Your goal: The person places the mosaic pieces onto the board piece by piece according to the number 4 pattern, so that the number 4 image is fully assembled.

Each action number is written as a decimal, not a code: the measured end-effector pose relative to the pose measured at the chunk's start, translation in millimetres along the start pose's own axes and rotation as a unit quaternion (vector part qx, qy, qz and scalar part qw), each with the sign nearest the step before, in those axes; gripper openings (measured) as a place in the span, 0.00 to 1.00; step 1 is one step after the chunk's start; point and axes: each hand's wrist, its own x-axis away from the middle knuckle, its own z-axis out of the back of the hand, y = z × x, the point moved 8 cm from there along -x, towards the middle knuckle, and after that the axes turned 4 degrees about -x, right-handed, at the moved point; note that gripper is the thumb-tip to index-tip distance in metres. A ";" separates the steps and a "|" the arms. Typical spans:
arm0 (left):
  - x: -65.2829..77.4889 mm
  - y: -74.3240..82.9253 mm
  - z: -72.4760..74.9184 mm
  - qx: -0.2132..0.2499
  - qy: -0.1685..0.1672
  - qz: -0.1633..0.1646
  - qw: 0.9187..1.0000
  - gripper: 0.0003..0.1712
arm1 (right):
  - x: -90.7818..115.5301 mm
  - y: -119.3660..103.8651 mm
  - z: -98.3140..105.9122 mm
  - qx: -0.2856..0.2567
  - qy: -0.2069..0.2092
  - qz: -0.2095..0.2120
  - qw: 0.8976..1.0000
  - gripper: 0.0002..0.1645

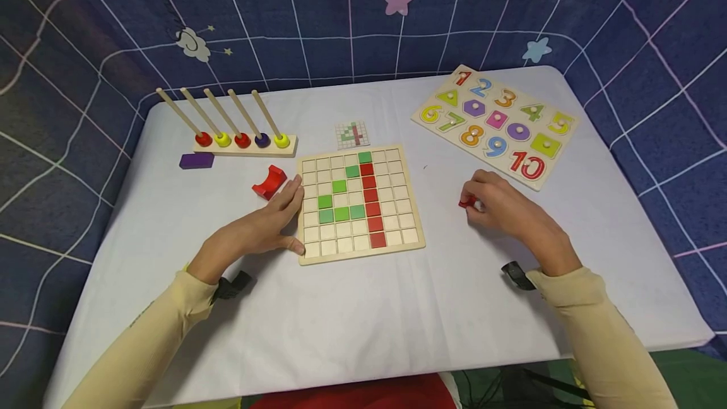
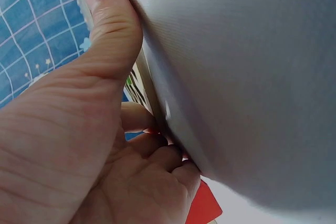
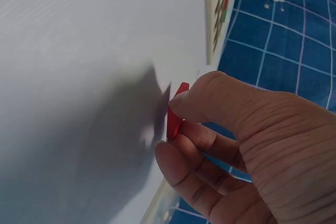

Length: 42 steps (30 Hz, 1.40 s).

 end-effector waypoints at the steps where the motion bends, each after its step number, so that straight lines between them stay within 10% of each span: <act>1: -0.2 -0.2 -0.2 0.000 -0.001 0.001 1.000 0.73 | -1.5 -1.7 -0.1 -0.003 -0.001 0.004 1.000 0.09; 27: -3.6 -0.8 -4.3 0.002 -0.009 0.023 1.000 0.74 | -68.4 -83.7 -50.1 -0.047 -0.089 0.158 0.982 0.04; 42: -4.4 -2.5 -2.5 -0.004 -0.006 0.017 1.000 0.73 | -72.6 -92.8 -53.9 -0.033 -0.043 0.169 0.984 0.04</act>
